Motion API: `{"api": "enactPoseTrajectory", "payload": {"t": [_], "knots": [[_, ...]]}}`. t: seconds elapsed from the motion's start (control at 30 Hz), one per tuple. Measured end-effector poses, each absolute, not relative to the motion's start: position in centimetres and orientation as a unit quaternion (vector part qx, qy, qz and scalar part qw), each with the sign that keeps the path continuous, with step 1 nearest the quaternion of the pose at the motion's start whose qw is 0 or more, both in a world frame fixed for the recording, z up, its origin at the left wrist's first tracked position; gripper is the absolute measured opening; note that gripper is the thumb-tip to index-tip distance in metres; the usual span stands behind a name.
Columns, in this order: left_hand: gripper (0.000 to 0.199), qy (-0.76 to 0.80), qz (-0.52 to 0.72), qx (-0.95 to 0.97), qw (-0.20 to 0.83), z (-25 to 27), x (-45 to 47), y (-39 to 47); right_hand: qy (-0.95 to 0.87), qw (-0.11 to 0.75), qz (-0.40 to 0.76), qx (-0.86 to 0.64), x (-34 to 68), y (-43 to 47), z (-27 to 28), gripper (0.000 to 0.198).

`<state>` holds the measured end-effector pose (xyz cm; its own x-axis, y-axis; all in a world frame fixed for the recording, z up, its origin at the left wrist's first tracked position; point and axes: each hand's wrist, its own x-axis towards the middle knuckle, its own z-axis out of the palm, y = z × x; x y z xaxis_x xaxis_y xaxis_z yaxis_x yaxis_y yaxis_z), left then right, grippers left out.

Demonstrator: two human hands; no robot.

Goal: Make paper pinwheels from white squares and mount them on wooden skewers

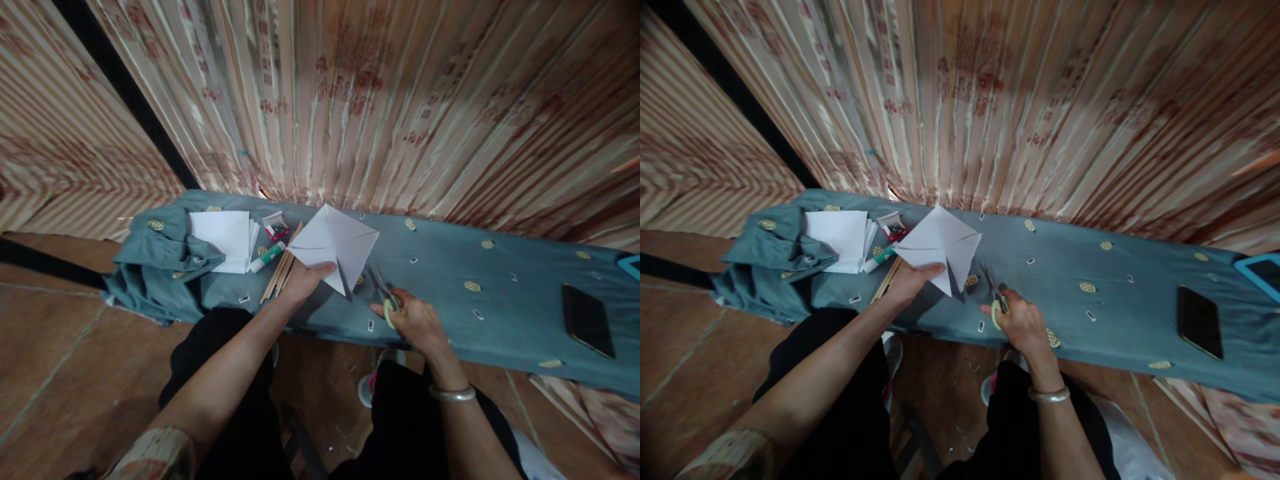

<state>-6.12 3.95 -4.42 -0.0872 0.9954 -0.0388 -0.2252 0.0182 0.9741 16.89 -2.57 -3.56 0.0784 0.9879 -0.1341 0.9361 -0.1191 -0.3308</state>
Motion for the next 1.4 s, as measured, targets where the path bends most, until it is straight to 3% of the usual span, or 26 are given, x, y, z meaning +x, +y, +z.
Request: {"api": "enactPoseTrajectory", "payload": {"t": [0.13,0.4,0.67,0.87,1.03,1.2,1.4], "knots": [[0.045,0.463,0.546,0.410,0.565,-5.5,-5.7,3.4,-0.635,0.020,0.054,-0.770,17.8,-2.3,-3.3,0.052],[0.029,0.468,0.422,0.517,0.579,-7.6,-5.2,3.6,-0.606,0.008,0.027,-0.795,18.8,-1.4,-3.5,0.056],[0.043,0.475,0.413,0.550,0.549,-7.4,-6.1,3.6,-0.604,0.006,0.035,-0.796,19.7,-1.1,-3.4,0.053],[0.078,0.535,0.447,0.570,0.434,-6.3,-8.9,2.3,-0.622,-0.003,-0.005,-0.783,19.8,-1.6,-3.3,0.040],[0.062,0.509,0.422,0.698,0.277,-5.0,-9.3,0.9,-0.652,0.067,-0.005,-0.755,19.5,-2.3,-3.6,0.034],[0.052,0.438,0.284,0.823,0.226,-5.4,-7.0,-0.1,-0.749,0.200,0.011,-0.632,15.8,-1.7,-5.3,0.038],[0.048,0.418,0.138,0.888,0.132,-6.9,-5.6,0.5,-0.813,0.182,0.001,-0.553,11.4,0.1,-7.4,0.044]]}}
